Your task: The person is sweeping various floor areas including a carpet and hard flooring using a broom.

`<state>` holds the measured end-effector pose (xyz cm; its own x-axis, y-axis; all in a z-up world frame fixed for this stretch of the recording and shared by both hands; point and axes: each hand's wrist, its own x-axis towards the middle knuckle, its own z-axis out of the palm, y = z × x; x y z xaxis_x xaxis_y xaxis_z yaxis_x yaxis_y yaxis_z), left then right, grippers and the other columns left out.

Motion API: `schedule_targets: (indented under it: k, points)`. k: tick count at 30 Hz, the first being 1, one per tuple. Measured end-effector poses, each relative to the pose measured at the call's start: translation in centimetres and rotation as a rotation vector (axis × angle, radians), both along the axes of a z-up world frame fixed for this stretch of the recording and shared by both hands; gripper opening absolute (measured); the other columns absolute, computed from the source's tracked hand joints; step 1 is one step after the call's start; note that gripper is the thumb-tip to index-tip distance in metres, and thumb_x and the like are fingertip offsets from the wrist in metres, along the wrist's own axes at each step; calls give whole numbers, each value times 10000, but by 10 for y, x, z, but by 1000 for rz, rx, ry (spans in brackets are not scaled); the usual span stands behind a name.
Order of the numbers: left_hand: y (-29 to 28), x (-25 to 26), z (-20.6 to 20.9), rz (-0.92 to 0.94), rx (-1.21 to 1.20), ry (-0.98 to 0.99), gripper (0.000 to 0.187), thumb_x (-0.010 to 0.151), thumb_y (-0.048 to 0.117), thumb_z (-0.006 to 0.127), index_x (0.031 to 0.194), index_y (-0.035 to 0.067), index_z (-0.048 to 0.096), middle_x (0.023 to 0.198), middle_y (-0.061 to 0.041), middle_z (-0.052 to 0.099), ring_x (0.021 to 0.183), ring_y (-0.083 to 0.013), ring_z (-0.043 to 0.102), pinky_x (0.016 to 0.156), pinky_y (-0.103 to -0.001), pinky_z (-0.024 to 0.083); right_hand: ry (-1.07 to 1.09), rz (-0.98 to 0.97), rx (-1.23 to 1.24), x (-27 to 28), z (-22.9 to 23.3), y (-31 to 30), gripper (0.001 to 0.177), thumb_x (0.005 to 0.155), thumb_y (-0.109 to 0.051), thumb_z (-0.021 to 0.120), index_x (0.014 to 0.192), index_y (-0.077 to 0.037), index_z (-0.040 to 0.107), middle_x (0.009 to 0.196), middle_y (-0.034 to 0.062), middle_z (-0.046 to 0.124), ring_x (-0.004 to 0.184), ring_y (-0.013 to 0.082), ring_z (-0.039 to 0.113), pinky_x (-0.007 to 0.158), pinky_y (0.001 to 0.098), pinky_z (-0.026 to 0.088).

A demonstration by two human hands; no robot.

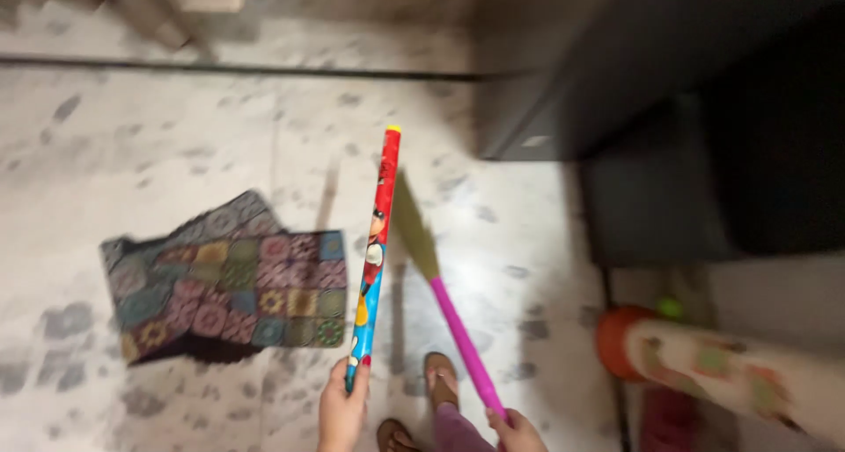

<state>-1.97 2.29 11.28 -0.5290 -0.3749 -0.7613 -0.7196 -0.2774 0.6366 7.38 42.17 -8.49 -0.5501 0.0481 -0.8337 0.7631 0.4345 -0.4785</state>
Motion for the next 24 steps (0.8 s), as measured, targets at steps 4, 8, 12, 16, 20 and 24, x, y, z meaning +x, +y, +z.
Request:
schedule_targets:
  k: [4, 8, 12, 16, 20, 24]
  points:
    - [44, -22, 134, -450, -431, 384, 404, 916, 289, 689, 1239, 53, 634, 825, -87, 720, 714, -211, 676, 697, -349, 547, -178, -179, -164, -37, 220, -22, 474, 988, -451, 658, 1066, 16, 637, 530, 38, 499, 377, 176, 481, 359, 351, 391]
    - [107, -33, 189, -561, -364, 644, 491, 960, 284, 648, 1357, 12, 552, 1015, -149, 729, 899, -244, 694, 813, -347, 534, -164, -70, -211, -44, 304, -2, 409, 1024, -440, 610, 1116, -41, 623, 571, 4, 543, 406, 147, 515, 383, 329, 442]
    - [175, -58, 260, -644, -356, 509, 471, 936, 330, 670, 1322, 61, 633, 999, -166, 764, 935, -212, 744, 840, -333, 545, -143, 51, -103, -68, 322, 26, 347, 1016, -388, 597, 1109, -55, 581, 559, 41, 536, 401, 180, 544, 372, 365, 457]
    - [221, -99, 282, -739, -309, 483, 451, 933, 338, 675, 1308, 88, 656, 998, -148, 781, 887, -248, 750, 825, -347, 563, -96, 38, -117, -110, 337, 54, 331, 1018, -347, 617, 1142, -55, 524, 580, 54, 545, 419, 183, 521, 388, 378, 433]
    - [238, -145, 290, -1012, -489, 273, 503, 861, 361, 742, 1341, 235, 661, 989, -160, 765, 884, -287, 747, 795, -377, 560, -43, 210, -170, -118, 291, 92, 393, 1062, -371, 629, 1108, 19, 627, 607, 32, 611, 424, 151, 582, 403, 343, 483]
    - [241, -195, 219, -1148, -655, 716, 482, 814, 326, 758, 1283, 241, 693, 1054, -161, 755, 885, -343, 719, 737, -419, 558, -50, 223, -52, -148, 326, 106, 288, 1014, -321, 599, 1214, -127, 525, 611, 49, 609, 417, 205, 574, 427, 387, 479]
